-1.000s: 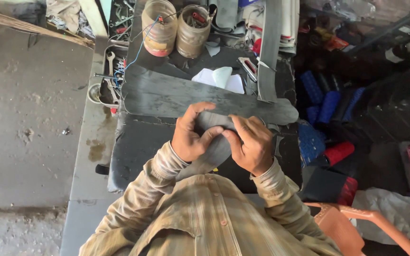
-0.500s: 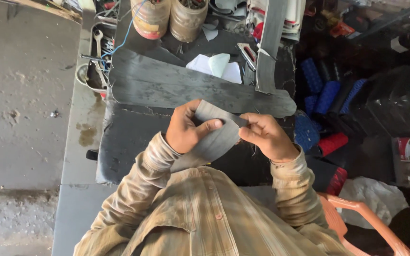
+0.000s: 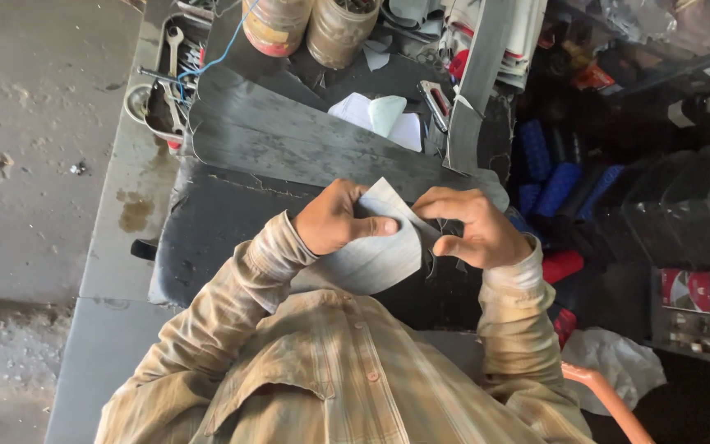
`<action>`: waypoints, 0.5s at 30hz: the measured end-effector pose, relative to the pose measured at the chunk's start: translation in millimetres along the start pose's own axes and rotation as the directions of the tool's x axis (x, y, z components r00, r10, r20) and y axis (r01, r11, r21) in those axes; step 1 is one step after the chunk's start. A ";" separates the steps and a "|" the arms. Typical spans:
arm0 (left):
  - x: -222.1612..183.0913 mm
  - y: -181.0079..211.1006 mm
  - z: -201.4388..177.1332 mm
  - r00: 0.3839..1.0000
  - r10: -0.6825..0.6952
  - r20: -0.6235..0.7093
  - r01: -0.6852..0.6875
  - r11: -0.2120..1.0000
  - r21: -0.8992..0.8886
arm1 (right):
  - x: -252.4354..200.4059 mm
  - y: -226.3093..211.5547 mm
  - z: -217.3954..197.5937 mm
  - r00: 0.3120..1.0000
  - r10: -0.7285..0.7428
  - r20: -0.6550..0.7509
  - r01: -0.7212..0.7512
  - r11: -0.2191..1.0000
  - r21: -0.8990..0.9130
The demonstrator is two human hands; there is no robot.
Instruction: Measure and cut grey adhesive material to fit body panels.
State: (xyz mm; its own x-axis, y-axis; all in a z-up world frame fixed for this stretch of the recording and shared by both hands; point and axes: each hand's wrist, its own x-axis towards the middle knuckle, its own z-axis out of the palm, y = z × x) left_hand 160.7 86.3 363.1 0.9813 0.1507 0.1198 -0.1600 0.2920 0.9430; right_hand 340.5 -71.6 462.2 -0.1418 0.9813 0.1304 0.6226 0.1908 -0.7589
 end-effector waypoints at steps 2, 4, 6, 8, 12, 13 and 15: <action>0.3 -3.9 1.8 1.000 -0.012 0.006 0.012 1.000 -0.009 | -3.4 4.2 3.0 0.998 0.050 0.029 -0.050 0.999 -0.006; 1.1 -6.9 3.5 1.000 -0.021 0.014 0.021 1.000 -0.014 | -7.8 15.8 6.1 0.994 0.097 0.056 -0.096 0.995 -0.017; 0.3 -9.4 4.4 0.997 -0.001 0.074 0.000 1.000 0.016 | -11.0 35.1 9.7 0.989 0.100 0.109 -0.108 0.992 0.070; -1.6 -15.0 2.3 0.997 -0.015 0.072 0.014 1.000 0.022 | -9.7 49.7 21.0 0.993 0.032 0.114 -0.053 0.981 0.185; 1.8 -18.4 -4.1 0.994 -0.065 0.086 0.061 0.997 0.045 | -9.4 71.1 37.5 0.994 -0.110 0.023 0.090 0.899 0.428; -1.1 -20.3 -2.8 0.996 -0.062 0.071 0.060 0.997 0.039 | -12.0 69.5 40.7 0.993 -0.114 0.037 0.087 0.897 0.434; 1.3 -22.8 -0.6 0.987 -0.050 0.155 0.043 0.998 0.052 | -20.4 66.2 42.7 0.995 -0.101 0.007 0.085 0.871 0.483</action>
State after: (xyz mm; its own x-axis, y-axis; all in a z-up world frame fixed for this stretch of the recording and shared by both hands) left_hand 165.5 80.4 341.6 0.9928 -0.0128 0.1189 -0.1120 0.2484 0.9622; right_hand 351.7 -80.1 382.0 -0.2097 0.9567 0.2019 0.1588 0.2371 -0.9584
